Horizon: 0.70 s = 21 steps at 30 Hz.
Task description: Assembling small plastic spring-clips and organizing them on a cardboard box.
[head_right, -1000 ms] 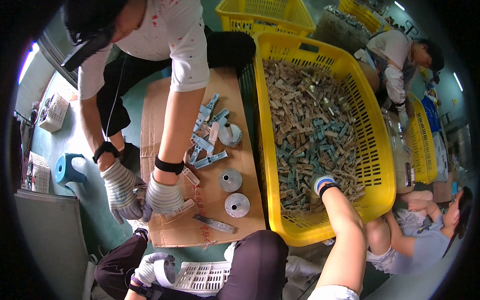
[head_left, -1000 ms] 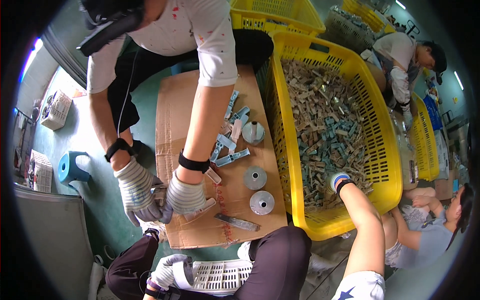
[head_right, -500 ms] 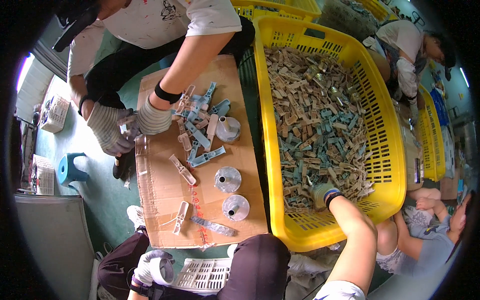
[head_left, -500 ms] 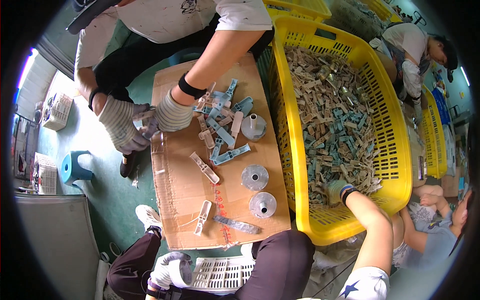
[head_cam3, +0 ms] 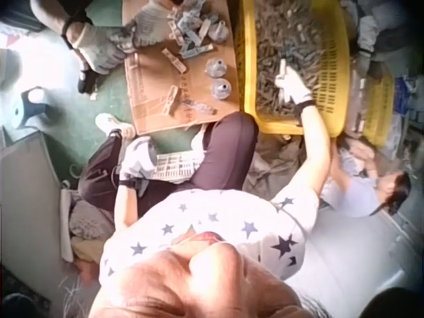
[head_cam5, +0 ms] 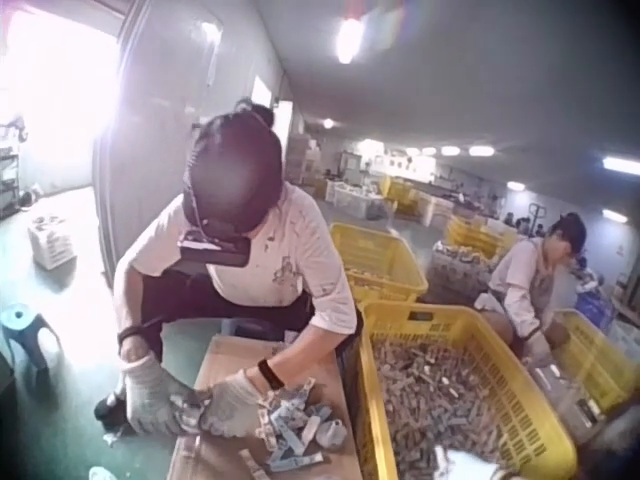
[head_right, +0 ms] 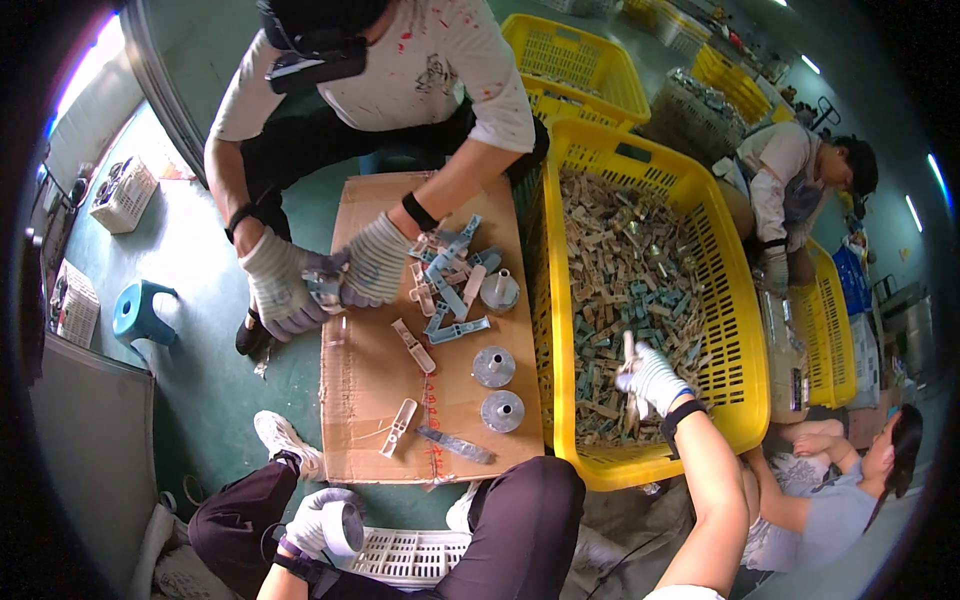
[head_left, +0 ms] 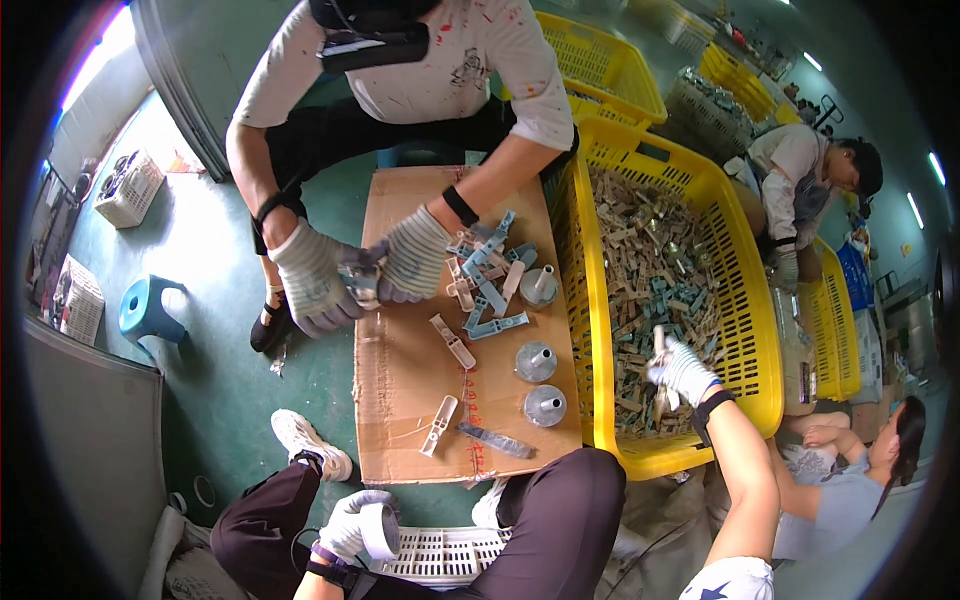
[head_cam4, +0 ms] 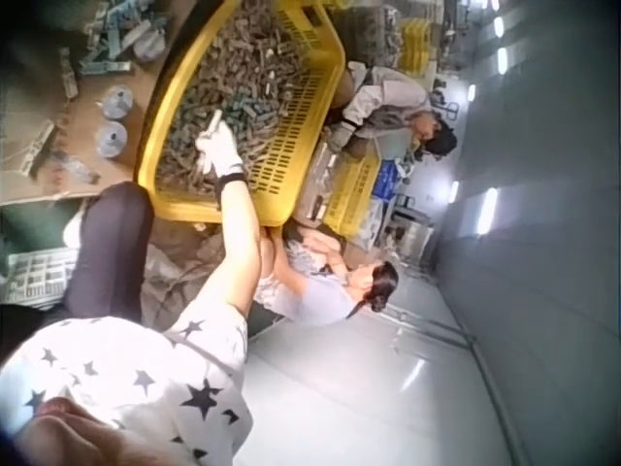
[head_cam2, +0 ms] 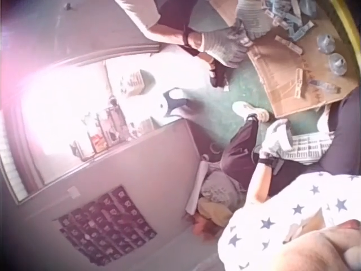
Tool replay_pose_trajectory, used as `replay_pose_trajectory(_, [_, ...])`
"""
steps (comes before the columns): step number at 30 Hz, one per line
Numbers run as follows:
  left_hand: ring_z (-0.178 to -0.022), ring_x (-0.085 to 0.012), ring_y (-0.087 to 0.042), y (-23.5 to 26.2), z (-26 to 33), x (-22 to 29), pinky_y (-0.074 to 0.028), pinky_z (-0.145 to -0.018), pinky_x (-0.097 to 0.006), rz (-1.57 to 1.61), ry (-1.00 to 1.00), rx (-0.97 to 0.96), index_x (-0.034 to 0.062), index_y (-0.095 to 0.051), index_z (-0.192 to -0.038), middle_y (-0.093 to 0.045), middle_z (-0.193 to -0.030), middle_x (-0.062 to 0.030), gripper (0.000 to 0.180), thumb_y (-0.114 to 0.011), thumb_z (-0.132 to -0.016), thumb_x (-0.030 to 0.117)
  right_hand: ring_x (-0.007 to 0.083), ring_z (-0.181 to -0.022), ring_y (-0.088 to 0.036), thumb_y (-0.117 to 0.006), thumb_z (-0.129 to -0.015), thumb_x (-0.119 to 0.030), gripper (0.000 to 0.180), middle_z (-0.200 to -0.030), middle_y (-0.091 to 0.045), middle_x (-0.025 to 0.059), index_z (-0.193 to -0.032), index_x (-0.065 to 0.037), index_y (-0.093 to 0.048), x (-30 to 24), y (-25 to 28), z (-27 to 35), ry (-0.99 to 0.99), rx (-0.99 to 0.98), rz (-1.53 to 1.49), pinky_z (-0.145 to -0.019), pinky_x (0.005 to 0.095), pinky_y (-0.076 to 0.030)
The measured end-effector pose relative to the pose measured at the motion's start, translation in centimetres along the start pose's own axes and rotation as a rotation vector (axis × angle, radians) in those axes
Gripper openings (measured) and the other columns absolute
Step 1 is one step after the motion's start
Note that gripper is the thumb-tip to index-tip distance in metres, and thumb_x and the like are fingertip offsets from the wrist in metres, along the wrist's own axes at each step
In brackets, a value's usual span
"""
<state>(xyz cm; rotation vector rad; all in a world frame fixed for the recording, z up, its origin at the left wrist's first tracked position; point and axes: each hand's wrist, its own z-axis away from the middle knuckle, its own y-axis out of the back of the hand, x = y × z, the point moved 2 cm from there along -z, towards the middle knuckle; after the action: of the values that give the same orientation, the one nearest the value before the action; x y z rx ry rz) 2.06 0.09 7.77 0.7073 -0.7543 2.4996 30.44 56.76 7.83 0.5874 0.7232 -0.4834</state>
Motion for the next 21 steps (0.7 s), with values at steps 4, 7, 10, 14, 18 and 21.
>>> replay_pose_trajectory(4, [-0.081,-0.0197,-0.066,-0.7,-1.8,-0.2,-0.055,-0.075,-0.033,0.058,0.012,-0.098,-0.0006,-0.065,-0.105,-0.068,-0.096,-0.0093,0.026,-0.072,-0.08,0.003,0.0168,-0.084,-0.062,-0.066,-0.078,0.007,0.048,-0.097,-0.065,0.0087,-0.118,-0.005,-0.041,-9.8,0.1,5.7,0.351,0.003,-0.243,-0.07,0.0285,-0.055])
replay_pose_trajectory(7, [-0.08,-0.0174,-0.065,-0.3,-1.1,-0.5,-0.055,-0.074,-0.031,0.05,-0.016,-0.071,0.0002,-0.066,-0.104,-0.068,-0.095,-0.0077,0.026,-0.072,-0.079,0.003,0.0139,-0.082,-0.063,-0.069,-0.082,-0.002,0.036,-0.107,-0.067,0.0101,-0.112,-0.003,-0.05,-19.9,-6.3,10.2,0.471,-0.111,-0.202,-0.063,0.0283,-0.056])
replay_pose_trajectory(10, [-0.08,-0.0187,-0.065,-0.5,-1.2,-0.7,-0.055,-0.073,-0.032,0.066,-0.02,-0.074,0.0004,-0.066,-0.103,-0.068,-0.093,-0.0085,0.024,-0.071,-0.08,0.002,0.014,-0.082,-0.063,-0.072,-0.079,-0.001,0.032,-0.099,-0.067,0.0073,-0.106,-0.005,-0.055,-24.4,-10.3,10.4,0.491,-0.217,-0.246,-0.068,0.0291,-0.055])
replay_pose_trajectory(14, [-0.08,-0.0222,-0.066,-0.7,-1.4,-0.9,-0.056,-0.071,-0.034,0.105,-0.004,-0.085,0.0006,-0.066,-0.104,-0.068,-0.093,-0.0105,0.023,-0.07,-0.081,0.003,0.0177,-0.079,-0.063,-0.073,-0.078,0.0,0.031,-0.09,-0.065,0.005,-0.104,-0.005,-0.057,-24.4,-16.2,4.9,0.432,-0.215,-0.193,-0.069,0.0334,-0.053])
replay_pose_trajectory(18, [-0.079,-0.0215,-0.067,0.1,-2.1,-1.6,-0.056,-0.07,-0.033,0.044,-0.037,-0.105,0.0013,-0.066,-0.104,-0.068,-0.094,-0.0097,0.021,-0.069,-0.083,0.005,0.0199,-0.075,-0.059,-0.074,-0.079,-0.01,0.025,-0.091,-0.064,0.0079,-0.097,-0.002,-0.059,-23.5,-19.5,1.0,0.346,-0.104,-0.031,-0.066,0.0351,-0.05])
replay_pose_trajectory(21, [-0.078,-0.0187,-0.066,-0.9,-1.7,-0.8,-0.056,-0.068,-0.031,0.044,-0.031,-0.13,0.0018,-0.066,-0.104,-0.068,-0.093,-0.0084,0.021,-0.069,-0.084,0.008,0.0236,-0.104,-0.057,-0.077,-0.078,-0.02,0.075,-0.122,-0.056,0.0176,-0.136,0.003,-0.036,-22.2,-19.0,-0.5,0.401,0.084,-0.024,-0.088,0.0357,-0.047])
